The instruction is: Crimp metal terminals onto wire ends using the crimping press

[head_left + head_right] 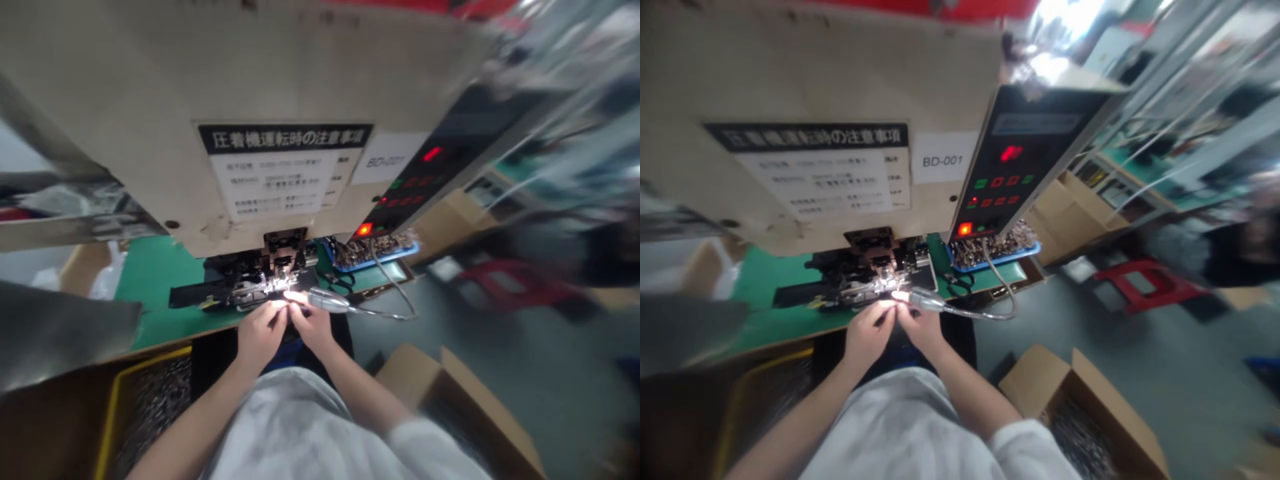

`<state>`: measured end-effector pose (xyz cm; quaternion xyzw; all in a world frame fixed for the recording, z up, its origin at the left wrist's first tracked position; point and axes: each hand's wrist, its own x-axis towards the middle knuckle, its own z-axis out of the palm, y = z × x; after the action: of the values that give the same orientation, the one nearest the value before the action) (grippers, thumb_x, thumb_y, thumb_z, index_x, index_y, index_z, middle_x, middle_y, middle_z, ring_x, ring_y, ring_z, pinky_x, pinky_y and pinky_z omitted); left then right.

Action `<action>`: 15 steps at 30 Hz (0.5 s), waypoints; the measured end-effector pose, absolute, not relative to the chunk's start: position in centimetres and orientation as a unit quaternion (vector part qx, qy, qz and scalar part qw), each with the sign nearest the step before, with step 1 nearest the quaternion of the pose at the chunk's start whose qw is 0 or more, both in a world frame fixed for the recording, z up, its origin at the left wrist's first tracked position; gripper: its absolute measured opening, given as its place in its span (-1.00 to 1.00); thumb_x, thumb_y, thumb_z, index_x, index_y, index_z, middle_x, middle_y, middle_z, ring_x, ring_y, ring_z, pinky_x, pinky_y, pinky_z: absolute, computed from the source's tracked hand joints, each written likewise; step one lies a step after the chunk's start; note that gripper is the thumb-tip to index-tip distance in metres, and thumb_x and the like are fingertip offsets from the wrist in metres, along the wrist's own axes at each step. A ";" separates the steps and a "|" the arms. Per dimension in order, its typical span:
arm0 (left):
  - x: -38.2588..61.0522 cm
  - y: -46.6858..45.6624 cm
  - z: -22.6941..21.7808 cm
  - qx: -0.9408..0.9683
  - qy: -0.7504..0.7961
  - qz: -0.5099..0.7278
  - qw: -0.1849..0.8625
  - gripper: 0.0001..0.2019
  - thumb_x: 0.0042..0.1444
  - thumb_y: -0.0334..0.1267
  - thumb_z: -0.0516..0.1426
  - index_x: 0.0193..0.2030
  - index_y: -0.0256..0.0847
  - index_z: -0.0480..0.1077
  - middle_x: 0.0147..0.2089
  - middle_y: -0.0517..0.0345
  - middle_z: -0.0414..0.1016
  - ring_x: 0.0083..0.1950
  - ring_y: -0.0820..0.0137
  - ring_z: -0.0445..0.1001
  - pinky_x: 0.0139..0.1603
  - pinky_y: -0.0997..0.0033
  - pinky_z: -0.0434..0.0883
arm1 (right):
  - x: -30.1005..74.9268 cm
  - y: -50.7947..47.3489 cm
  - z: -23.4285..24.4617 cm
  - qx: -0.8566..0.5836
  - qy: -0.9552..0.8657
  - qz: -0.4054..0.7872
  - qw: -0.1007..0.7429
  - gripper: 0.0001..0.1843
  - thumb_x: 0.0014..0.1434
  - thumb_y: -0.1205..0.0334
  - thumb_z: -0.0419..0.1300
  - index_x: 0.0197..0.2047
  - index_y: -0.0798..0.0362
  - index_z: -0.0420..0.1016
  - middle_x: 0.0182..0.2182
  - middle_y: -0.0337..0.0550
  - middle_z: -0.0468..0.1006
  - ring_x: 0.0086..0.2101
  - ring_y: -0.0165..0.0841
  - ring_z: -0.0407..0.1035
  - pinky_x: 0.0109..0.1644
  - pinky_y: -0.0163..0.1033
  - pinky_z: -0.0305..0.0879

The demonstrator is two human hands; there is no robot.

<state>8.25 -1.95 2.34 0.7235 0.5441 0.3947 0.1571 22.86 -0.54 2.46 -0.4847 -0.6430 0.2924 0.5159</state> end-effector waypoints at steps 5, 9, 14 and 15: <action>7.8 -5.1 1.4 0.721 0.548 0.369 0.212 -0.84 0.27 -0.24 0.07 -0.19 -0.13 0.49 -0.21 0.18 0.60 -0.20 0.40 0.55 -0.15 0.47 0.42 | 23.4 -3.7 1.3 -0.456 -0.670 0.312 0.496 -0.72 0.20 0.33 0.14 -0.07 -0.02 0.59 -0.33 -0.17 0.59 -0.35 -0.37 0.46 -0.24 -0.27 0.39; 7.4 -8.1 0.3 0.721 0.547 0.340 0.253 -0.83 0.28 -0.25 0.06 -0.18 -0.11 0.49 -0.23 0.20 0.60 -0.21 0.41 0.54 -0.15 0.46 0.40 | 23.3 -7.1 -0.4 -0.470 -0.663 0.339 0.473 -0.73 0.21 0.32 0.14 -0.06 -0.02 0.58 -0.39 -0.20 0.50 -0.41 -0.40 0.37 -0.34 -0.31 0.31; 6.7 -10.6 -0.4 0.720 0.545 0.326 0.279 -0.82 0.28 -0.25 0.06 -0.19 -0.12 0.50 -0.23 0.20 0.59 -0.23 0.42 0.54 -0.20 0.47 0.38 | 22.6 -10.0 -1.8 -0.472 -0.652 0.366 0.467 -0.71 0.23 0.33 0.13 -0.03 -0.05 0.56 -0.38 -0.20 0.48 -0.42 -0.41 0.35 -0.38 -0.33 0.28; 6.6 -10.9 -0.5 0.720 0.545 0.328 0.279 -0.82 0.28 -0.25 0.06 -0.19 -0.12 0.50 -0.23 0.20 0.59 -0.24 0.43 0.54 -0.20 0.47 0.38 | 22.5 -10.2 -1.9 -0.472 -0.650 0.365 0.470 -0.71 0.23 0.33 0.13 -0.02 -0.05 0.56 -0.38 -0.20 0.49 -0.41 -0.41 0.35 -0.39 -0.33 0.28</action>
<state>6.59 -10.86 -0.49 0.7201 0.5445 0.3275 0.2786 22.46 -10.25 -1.88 -0.4722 -0.6501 0.3653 0.4702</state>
